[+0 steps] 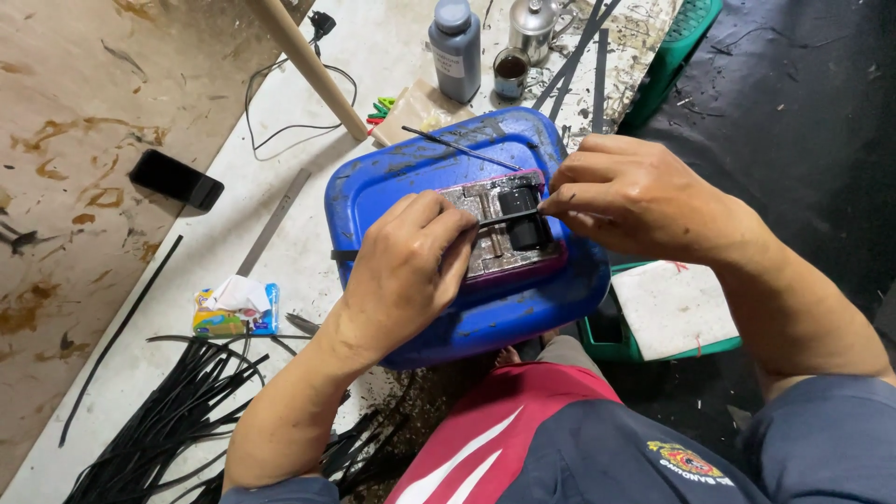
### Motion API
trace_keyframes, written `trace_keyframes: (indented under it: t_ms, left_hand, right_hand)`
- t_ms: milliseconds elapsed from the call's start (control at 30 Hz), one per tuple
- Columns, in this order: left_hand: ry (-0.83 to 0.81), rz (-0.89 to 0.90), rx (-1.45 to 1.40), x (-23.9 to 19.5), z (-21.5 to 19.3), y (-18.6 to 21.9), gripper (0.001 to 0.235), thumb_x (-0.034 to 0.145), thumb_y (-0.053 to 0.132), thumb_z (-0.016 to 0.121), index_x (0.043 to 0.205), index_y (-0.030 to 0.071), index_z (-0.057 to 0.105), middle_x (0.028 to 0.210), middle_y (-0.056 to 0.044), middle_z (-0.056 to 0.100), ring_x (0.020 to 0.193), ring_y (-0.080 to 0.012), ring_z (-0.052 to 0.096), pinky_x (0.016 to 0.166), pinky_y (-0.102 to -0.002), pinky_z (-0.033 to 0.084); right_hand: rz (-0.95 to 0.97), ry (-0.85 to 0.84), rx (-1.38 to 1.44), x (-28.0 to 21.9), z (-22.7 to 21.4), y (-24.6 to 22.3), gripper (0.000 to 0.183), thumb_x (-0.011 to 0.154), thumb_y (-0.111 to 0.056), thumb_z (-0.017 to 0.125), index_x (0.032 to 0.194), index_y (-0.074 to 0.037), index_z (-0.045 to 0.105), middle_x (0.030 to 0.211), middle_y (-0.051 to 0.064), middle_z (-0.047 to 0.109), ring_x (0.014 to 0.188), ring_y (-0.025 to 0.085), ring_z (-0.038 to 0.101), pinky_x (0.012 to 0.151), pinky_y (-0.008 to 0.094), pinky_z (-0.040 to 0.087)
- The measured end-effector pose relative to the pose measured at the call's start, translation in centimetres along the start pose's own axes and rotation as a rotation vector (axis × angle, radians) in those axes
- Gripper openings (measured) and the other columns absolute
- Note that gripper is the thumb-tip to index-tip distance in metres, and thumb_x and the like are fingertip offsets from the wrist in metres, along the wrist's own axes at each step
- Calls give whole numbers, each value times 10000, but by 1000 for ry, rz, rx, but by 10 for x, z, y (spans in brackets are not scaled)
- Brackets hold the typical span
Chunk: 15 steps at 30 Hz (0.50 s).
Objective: The person uses a small tool to remove or adjust screws on a metal component mounted on a blue container, while also organizing and hanging leather strips.
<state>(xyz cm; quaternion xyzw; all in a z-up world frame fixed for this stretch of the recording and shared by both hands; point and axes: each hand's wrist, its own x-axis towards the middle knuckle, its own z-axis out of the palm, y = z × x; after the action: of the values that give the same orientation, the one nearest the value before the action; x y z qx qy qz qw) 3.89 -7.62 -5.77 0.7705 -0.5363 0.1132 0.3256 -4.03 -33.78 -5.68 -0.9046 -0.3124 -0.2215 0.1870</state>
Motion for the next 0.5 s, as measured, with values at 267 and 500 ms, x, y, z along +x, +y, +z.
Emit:
trace_keyframes:
  t_ms: [267, 500]
  left_hand:
    - [-24, 18, -7, 4, 6, -3, 17, 933, 62, 668, 938, 70, 682, 819, -95, 584, 764, -336, 661, 687, -402, 552]
    - [-39, 38, -5, 6, 9, -4, 30, 939, 67, 656, 914, 66, 673, 814, -100, 581, 765, -345, 660, 675, -405, 551]
  right_hand:
    - [6, 5, -45, 1, -6, -3, 42, 931, -125, 704, 892, -130, 689, 914, 62, 668, 848, 289, 621, 708, 405, 496]
    - [-41, 74, -79, 12, 7, -8, 109, 993, -169, 657, 896, -124, 676, 928, 58, 661, 869, 292, 621, 722, 403, 490]
